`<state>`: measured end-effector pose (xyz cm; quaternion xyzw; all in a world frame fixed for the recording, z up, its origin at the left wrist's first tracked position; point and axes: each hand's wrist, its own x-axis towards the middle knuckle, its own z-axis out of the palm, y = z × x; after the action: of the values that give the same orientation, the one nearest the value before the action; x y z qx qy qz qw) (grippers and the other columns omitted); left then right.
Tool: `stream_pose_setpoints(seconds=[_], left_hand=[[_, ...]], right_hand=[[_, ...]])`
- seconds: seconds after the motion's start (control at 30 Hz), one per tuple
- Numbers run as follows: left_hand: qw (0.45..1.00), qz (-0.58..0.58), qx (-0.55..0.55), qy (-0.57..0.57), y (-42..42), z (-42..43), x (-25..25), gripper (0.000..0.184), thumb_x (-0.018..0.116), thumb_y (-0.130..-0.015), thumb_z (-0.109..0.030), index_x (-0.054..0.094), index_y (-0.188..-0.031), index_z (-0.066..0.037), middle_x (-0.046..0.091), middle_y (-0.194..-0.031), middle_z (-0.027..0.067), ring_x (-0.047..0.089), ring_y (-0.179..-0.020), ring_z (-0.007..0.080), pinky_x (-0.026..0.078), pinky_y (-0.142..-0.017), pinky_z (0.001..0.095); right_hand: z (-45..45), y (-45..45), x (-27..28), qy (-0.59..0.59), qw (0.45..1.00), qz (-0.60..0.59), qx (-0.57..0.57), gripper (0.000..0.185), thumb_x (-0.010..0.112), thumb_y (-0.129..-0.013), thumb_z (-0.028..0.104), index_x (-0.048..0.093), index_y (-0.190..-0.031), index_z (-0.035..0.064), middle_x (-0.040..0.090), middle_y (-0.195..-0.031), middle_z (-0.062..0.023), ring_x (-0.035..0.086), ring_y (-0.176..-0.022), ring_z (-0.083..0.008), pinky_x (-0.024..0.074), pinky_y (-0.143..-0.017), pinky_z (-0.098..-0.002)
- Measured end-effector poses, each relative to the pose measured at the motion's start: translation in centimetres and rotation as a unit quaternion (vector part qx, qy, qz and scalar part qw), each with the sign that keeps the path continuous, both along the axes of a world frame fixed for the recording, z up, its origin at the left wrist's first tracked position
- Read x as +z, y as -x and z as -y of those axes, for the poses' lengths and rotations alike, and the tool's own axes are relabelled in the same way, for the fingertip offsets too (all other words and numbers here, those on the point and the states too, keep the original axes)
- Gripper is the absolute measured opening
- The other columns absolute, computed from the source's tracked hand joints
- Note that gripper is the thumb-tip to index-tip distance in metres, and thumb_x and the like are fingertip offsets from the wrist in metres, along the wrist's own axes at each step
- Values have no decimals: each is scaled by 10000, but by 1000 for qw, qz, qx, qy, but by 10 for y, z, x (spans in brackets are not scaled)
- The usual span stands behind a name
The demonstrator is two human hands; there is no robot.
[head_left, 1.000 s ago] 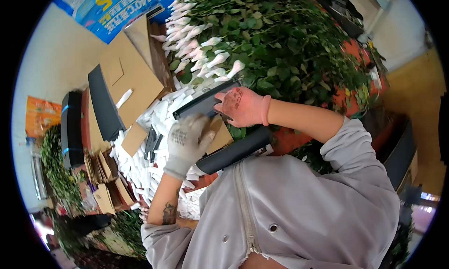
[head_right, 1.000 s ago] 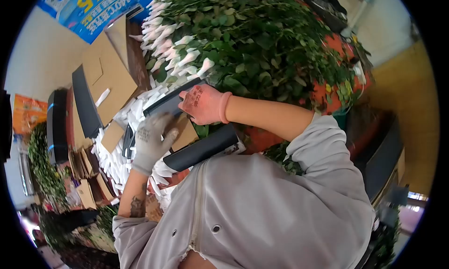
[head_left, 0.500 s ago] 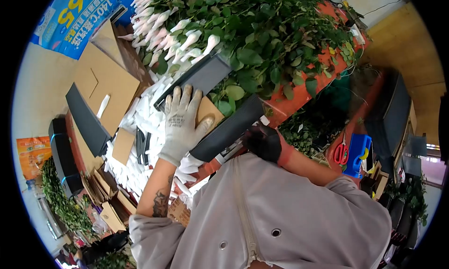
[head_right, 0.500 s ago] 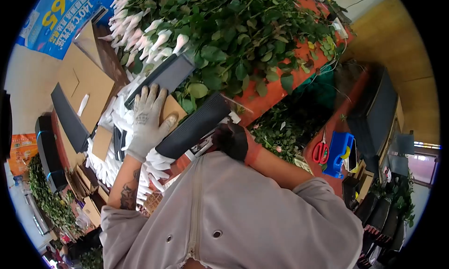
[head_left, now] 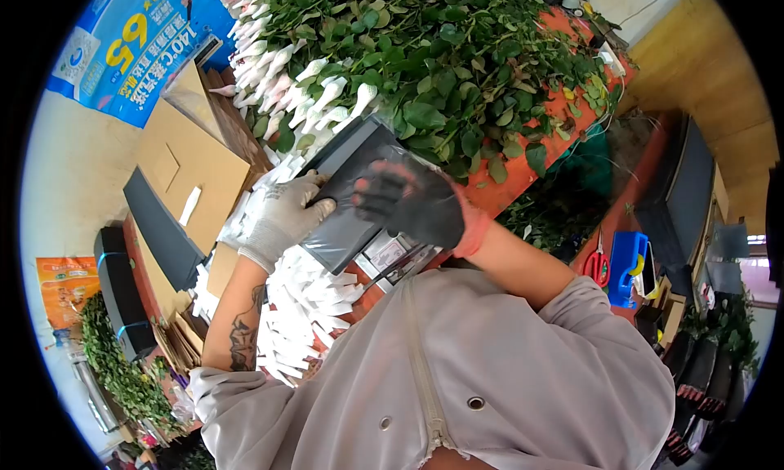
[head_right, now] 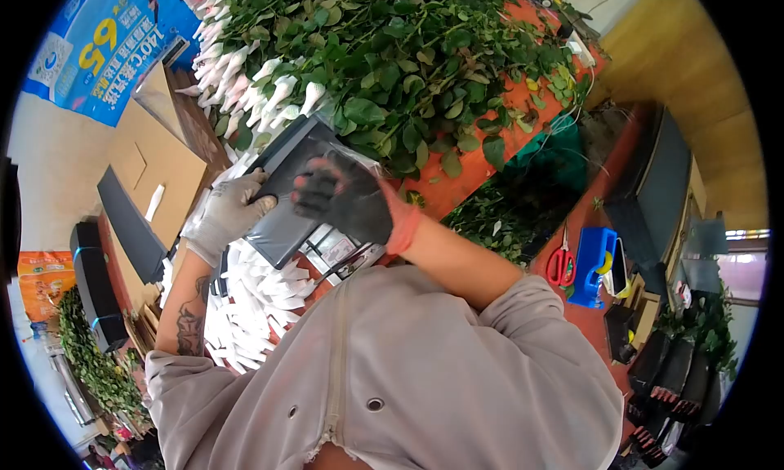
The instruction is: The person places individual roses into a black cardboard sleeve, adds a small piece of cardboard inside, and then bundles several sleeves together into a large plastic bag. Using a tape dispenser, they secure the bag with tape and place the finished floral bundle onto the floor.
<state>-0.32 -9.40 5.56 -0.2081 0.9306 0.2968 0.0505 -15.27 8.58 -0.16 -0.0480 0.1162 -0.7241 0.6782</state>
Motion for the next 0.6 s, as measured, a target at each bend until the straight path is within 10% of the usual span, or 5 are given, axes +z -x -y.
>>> stream_pose_setpoints(seconds=[0.27, 0.37, 0.43, 0.5, 0.6], left_hand=[[996, -35, 77, -16, -1, 0, -4, 303, 678, -722, -238, 651, -927, -17, 635, -958, 148, 599, -904, 281, 462, -751, 343], [995, -25, 90, -37, -2, 0, -6, 269, 700, -719, -216, 643, -844, 16, 639, -1001, 153, 598, -991, 281, 456, -778, 347], [995, -20, 88, -40, -5, 2, -12, 259, 695, -719, -217, 640, -815, 17, 643, -979, 140, 605, -954, 285, 454, -758, 353], [996, -73, 42, -24, -8, 4, -17, 259, 684, -723, -227, 621, -770, 19, 645, -955, 118, 601, -909, 290, 447, -738, 364], [991, -86, 81, 69, -17, -7, -20, 240, 652, -746, -222, 607, -724, 12, 618, -1060, 113, 587, -932, 298, 451, -783, 375]], right_hand=[[-11, 77, 56, -141, 783, -489, -357, 406, 573, -820, 162, 491, -1191, 20, 571, -1128, -56, 530, -1022, -160, 416, -877, -270], [32, 47, 67, 89, 317, -928, -174, 531, 644, -714, 265, 520, -1182, 49, 545, -1127, -166, 494, -1112, -287, 341, -1018, -378], [74, 44, 38, 118, 284, -940, -150, 487, 644, -715, 298, 544, -1133, 69, 570, -1101, -133, 510, -1102, -263, 325, -1025, -360], [106, 48, 27, 140, 94, -980, 109, 424, 634, -736, 305, 554, -1099, 102, 516, -1221, -85, 429, -1195, -266, 324, -1021, -369], [110, 73, -1, 173, 155, -972, -24, 346, 546, -799, 389, 579, -1063, 168, 498, -1259, -43, 417, -1205, -220, 288, -1046, -353]])
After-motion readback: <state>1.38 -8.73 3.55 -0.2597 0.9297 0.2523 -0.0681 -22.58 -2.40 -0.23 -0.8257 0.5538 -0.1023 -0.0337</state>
